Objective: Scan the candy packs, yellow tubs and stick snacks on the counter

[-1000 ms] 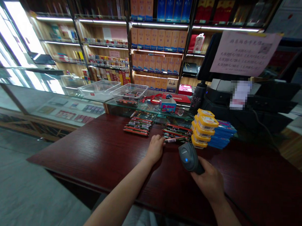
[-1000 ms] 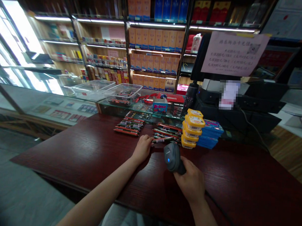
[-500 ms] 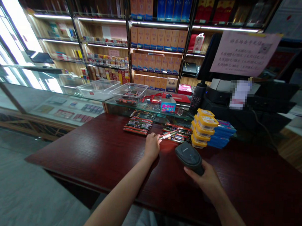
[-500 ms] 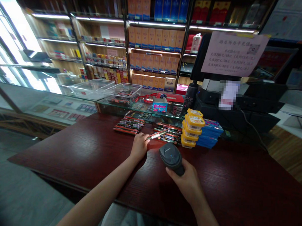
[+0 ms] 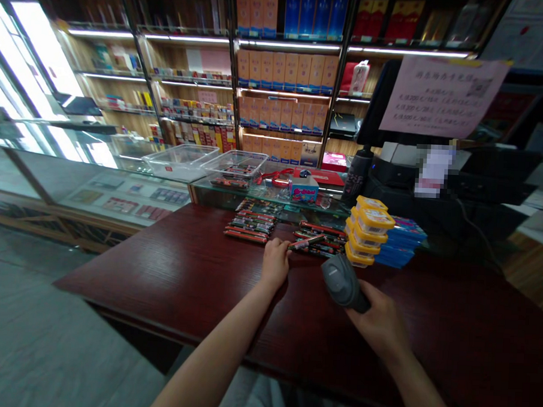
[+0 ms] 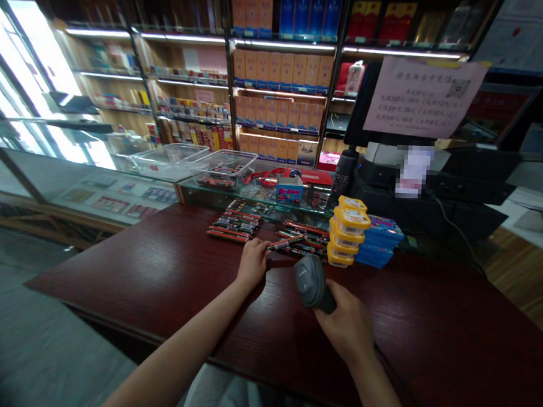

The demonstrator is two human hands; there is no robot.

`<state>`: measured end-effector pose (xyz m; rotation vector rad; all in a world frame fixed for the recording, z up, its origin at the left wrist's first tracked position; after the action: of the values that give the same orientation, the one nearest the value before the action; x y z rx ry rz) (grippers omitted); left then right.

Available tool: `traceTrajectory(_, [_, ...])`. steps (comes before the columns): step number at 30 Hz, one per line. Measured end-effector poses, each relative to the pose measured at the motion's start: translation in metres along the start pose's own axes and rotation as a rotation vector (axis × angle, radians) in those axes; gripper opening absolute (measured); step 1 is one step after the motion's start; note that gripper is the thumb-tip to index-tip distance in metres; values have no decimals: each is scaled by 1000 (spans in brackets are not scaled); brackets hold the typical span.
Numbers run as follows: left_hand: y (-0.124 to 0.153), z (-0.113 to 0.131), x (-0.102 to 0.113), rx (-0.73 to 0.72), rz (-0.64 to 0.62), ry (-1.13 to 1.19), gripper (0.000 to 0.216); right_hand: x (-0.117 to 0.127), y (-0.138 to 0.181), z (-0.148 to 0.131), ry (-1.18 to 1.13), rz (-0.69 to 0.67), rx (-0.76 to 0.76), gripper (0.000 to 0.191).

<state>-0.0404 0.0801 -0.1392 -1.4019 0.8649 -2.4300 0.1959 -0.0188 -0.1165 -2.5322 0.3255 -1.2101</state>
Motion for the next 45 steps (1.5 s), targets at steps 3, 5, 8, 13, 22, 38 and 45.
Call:
traceTrajectory(3, [-1, -1, 1, 3, 4, 18, 26, -5, 1, 15, 152, 119, 127, 32])
traceTrajectory(5, [-3, -5, 4, 11, -4, 35, 27, -9, 3, 22, 207, 154, 157, 31])
traceTrajectory(8, [-9, -21, 15, 18, -35, 34, 27, -11, 4, 29, 240, 179, 143, 34])
traceTrajectory(13, [-14, -73, 52, -34, -86, -9, 30, -10, 6, 30, 251, 189, 105, 34])
traceTrajectory(22, [10, -133, 100, 34, -116, -286, 32, -10, 7, 25, 266, 195, 88, 32])
traceTrajectory(38, [0, -121, 82, 38, -14, -288, 20, -10, 8, 23, 291, 192, 90, 32])
traceTrajectory(45, [5, -107, 81, 28, -5, -301, 20, -9, 7, 29, 276, 266, 133, 33])
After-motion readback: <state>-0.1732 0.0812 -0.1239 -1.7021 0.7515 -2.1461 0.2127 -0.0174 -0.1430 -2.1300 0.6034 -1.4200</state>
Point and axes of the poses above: each hand's wrist, its own y-axis away from the middle knuckle, its own x-axis out of the back of the hand, z = x × y, the point moved 1 cm from there along -y, towards the middle knuckle, and after that the axes turned 10 degrees about -x, right-handed, at the moved point
